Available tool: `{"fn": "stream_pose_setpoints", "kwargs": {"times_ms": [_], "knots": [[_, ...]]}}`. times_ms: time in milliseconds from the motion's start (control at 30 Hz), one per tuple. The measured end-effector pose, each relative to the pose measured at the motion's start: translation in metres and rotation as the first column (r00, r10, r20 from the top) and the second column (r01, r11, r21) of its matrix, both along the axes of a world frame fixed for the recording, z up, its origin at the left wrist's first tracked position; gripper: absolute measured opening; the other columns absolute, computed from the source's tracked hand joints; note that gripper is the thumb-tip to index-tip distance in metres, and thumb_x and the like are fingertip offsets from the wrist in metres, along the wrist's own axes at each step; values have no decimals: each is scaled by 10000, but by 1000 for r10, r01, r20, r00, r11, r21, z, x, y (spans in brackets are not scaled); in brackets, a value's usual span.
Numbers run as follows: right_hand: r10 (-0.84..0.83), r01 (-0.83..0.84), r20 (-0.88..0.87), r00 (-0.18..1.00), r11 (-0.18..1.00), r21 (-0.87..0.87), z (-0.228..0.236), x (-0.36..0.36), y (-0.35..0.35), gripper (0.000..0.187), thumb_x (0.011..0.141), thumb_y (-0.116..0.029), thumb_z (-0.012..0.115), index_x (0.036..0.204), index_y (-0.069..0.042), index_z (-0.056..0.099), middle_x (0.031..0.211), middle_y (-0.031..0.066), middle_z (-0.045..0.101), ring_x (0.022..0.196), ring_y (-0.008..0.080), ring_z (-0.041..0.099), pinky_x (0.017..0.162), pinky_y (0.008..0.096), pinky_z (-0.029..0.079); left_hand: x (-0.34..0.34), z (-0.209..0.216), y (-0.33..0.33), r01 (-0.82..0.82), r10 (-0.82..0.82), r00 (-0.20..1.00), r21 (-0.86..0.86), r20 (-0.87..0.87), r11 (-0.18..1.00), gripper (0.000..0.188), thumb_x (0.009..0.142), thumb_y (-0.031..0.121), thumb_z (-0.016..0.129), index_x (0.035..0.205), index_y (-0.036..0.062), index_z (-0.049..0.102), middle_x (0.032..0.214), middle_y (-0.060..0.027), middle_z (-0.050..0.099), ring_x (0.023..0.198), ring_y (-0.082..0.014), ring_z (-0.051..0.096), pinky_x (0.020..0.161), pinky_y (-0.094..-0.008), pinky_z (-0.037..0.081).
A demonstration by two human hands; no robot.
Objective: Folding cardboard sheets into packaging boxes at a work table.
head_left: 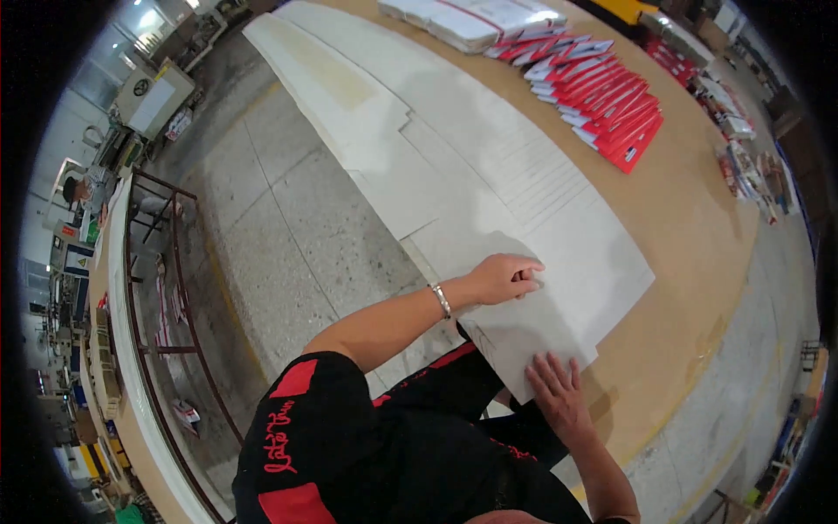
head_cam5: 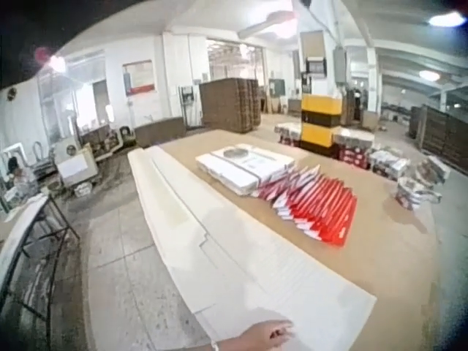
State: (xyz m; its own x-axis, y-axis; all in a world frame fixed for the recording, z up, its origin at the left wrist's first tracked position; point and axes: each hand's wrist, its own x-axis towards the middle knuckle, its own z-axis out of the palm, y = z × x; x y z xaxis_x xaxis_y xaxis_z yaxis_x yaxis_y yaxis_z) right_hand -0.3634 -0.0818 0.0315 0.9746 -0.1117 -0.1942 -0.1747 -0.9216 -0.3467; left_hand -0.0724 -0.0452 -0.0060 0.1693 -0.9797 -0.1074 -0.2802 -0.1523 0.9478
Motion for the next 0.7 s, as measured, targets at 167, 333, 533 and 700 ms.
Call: {"fn": "stream_pose_setpoints", "kwargs": {"times_ms": [167, 333, 533, 700], "knots": [[16, 6, 228, 973, 995, -95, -11, -6, -1, 494, 825, -60, 563, 1313, -76, 487, 1347, 126, 505, 1260, 310, 468, 1078, 482, 336, 9, 3, 7, 250, -247, 959, -1, 136, 968, 590, 872, 372, 651, 1305, -1, 507, 1063, -117, 650, 946, -209, 622, 824, -299, 478], [-413, 375, 545, 730, 908, 187, 12, -26, -15, 298, 906, -44, 405, 1134, -35, 596, 1094, 157, 659, 1064, 351, 607, 1014, 427, 432, 28, 63, 19, 661, -660, 613, 175, 434, 729, 958, 779, 514, 707, 1459, -2, 274, 1429, -236, 365, 1337, -334, 345, 1112, -370, 273], [-469, 703, 821, 326, 701, 121, 75, -78, -1, 266, 949, -68, 395, 1060, -18, 632, 1043, 144, 678, 1051, 323, 627, 1038, 515, 396, 42, 107, 33, 351, -280, 353, 151, 893, 924, 627, 806, 171, 661, 1398, 182, 455, 1387, -129, 479, 1298, -350, 419, 1058, -435, 355], [-392, 844, 868, 305, 533, -56, 59, -155, 49, 173, 902, -32, 521, 1025, -11, 642, 1041, 141, 677, 1061, 321, 622, 1063, 549, 355, -30, 73, -12, 476, -117, 657, -290, 745, 830, 605, 733, -70, 555, 1282, 184, 575, 1322, -126, 512, 1246, -307, 464, 1051, -539, 328]]}}
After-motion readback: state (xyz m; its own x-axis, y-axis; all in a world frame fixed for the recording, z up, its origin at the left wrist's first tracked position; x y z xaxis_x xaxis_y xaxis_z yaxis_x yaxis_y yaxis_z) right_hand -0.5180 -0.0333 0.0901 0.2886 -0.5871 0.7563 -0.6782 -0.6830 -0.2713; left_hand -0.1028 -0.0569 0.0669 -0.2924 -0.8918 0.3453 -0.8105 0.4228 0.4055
